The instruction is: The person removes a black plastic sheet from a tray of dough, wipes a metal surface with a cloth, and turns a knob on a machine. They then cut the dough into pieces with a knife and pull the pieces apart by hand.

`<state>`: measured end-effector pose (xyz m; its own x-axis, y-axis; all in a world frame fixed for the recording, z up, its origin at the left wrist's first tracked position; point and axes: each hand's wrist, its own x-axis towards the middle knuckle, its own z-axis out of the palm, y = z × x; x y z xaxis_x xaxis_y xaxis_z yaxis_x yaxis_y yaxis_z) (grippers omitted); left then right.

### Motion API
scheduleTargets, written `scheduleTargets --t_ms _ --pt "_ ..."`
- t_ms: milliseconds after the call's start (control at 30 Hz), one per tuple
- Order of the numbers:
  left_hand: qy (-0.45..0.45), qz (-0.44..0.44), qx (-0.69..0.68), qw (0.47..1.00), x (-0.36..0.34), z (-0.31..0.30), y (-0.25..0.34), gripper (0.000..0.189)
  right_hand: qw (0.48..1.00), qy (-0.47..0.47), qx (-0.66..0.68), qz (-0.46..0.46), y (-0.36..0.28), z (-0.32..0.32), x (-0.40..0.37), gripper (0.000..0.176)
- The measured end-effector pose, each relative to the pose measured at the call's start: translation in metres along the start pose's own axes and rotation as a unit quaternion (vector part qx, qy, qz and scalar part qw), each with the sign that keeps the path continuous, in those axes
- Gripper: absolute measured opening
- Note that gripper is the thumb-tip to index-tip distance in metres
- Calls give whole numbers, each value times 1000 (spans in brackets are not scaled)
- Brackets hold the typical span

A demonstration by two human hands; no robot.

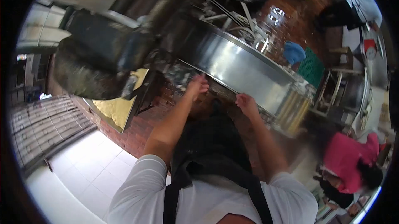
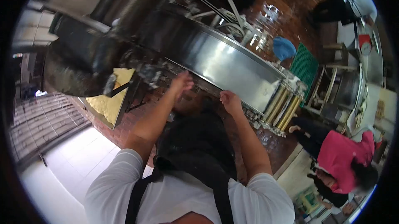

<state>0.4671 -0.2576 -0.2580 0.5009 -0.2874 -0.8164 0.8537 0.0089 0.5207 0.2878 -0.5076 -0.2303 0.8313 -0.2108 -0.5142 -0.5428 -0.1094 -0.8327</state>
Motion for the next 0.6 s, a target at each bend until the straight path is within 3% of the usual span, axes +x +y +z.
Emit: scheduleTargets --t_ms 133,200,267,333,400,433,500,600 --pt "73 -1 -3 997 34 16 9 69 992 96 -84 -17 -28 -46 -15 14" --pt "68 11 -3 998 49 27 14 71 928 240 -249 -141 -19 -62 6 24" --pt "76 9 -60 995 76 23 9 67 869 264 -365 -207 -54 -92 40 39" --pt "89 8 -112 990 89 26 0 63 846 270 -415 -199 -70 -113 96 56" --pt "88 40 -160 982 85 35 -1 51 803 258 -496 -207 -51 -130 158 47" --pt "126 14 -169 977 96 32 -4 42 804 261 -495 -201 -52 -140 179 47" --pt "143 17 -148 979 89 38 -1 37 864 86 -491 -78 -63 -156 196 32" --pt "132 15 -106 985 72 36 3 29 840 100 -515 -139 -76 -169 180 19"
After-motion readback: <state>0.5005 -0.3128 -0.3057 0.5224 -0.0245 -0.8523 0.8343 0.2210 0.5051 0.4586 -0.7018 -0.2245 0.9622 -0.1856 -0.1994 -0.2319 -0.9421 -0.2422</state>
